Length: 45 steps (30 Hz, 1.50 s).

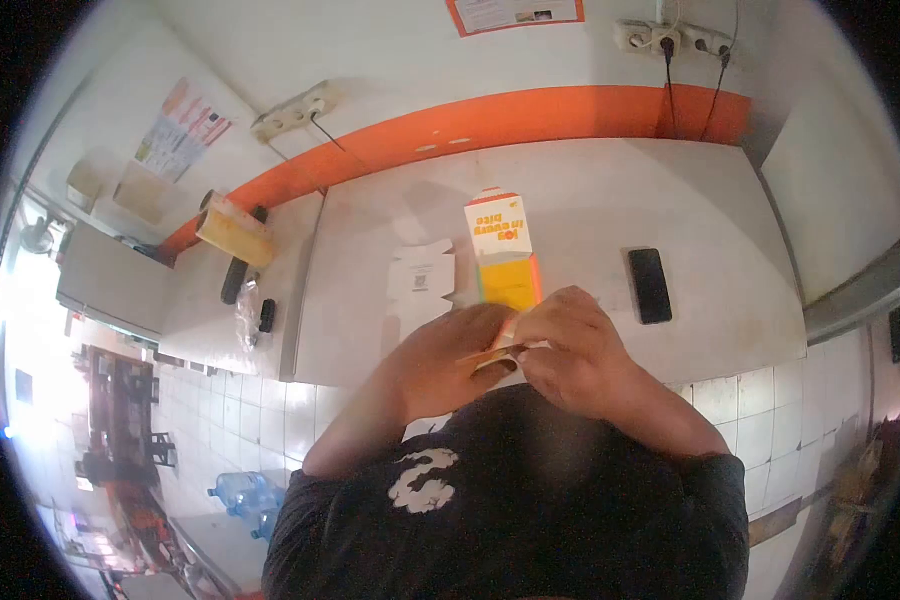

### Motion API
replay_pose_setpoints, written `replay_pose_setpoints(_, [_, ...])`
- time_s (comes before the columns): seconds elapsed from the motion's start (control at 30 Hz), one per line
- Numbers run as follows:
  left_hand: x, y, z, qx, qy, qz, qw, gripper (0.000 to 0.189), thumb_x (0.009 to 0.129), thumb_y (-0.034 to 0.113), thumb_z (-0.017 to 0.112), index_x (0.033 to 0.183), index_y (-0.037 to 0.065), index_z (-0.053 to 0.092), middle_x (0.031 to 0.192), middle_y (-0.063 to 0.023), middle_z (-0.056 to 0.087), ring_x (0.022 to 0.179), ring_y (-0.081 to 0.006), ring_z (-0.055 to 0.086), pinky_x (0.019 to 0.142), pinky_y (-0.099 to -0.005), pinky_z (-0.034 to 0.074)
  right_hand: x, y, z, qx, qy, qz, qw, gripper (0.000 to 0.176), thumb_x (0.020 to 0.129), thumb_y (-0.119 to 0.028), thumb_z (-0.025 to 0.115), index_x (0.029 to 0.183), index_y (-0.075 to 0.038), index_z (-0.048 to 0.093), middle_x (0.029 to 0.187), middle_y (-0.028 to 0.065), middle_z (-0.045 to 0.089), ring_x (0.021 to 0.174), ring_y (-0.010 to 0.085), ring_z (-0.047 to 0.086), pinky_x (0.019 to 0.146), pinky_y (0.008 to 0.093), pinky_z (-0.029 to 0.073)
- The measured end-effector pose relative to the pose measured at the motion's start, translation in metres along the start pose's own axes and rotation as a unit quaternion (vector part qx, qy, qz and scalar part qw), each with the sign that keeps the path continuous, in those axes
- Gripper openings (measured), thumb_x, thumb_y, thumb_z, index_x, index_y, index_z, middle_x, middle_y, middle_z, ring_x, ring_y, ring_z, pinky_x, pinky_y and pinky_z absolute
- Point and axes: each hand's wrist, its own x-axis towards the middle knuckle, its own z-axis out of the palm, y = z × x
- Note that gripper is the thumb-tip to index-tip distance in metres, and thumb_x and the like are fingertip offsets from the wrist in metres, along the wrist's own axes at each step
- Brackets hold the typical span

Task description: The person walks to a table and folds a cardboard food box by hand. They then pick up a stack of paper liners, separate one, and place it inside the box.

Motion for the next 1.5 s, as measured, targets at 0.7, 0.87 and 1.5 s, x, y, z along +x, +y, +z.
replay_pose_setpoints(0.7, [0.016, 0.006, -0.026, 0.067, 0.213, 0.195, 0.955, 0.017, 0.081, 0.021, 0.083, 0.094, 0.013, 0.076, 0.091, -0.0019, 0.073, 0.088, -0.0245, 0.067, 0.081, -0.0414, 0.052, 0.008, -0.017, -0.032, 0.345, -0.007, 0.407, 0.846, 0.025, 0.089, 0.010, 0.071, 0.113, 0.001, 0.071, 0.099, 0.0063, 0.071, 0.088, 0.0104, 0.066, 0.081, 0.0285, 0.055])
replay_pose_setpoints(0.87, [0.018, 0.013, -0.024, 0.101, 0.244, 0.222, 0.938, 0.019, 0.078, 0.026, 0.082, 0.095, 0.019, 0.079, 0.090, 0.0042, 0.071, 0.086, -0.0230, 0.064, 0.081, -0.0408, 0.046, 0.003, -0.013, -0.027, 0.437, 0.003, 0.423, 0.793, 0.028, 0.090, 0.012, 0.072, 0.116, 0.003, 0.071, 0.107, 0.0082, 0.073, 0.100, 0.0125, 0.069, 0.094, 0.0309, 0.055])
replay_pose_setpoints(1.5, [0.019, 0.019, -0.023, 0.105, 0.211, 0.147, 0.961, 0.012, 0.081, 0.023, 0.082, 0.091, 0.018, 0.077, 0.095, 0.0023, 0.076, 0.091, -0.0222, 0.068, 0.085, -0.0411, 0.047, 0.001, -0.003, -0.035, 0.341, -0.024, 0.372, 0.863, 0.022, 0.091, 0.008, 0.072, 0.113, 0.003, 0.071, 0.107, 0.0094, 0.073, 0.099, 0.0143, 0.068, 0.094, 0.0321, 0.054])
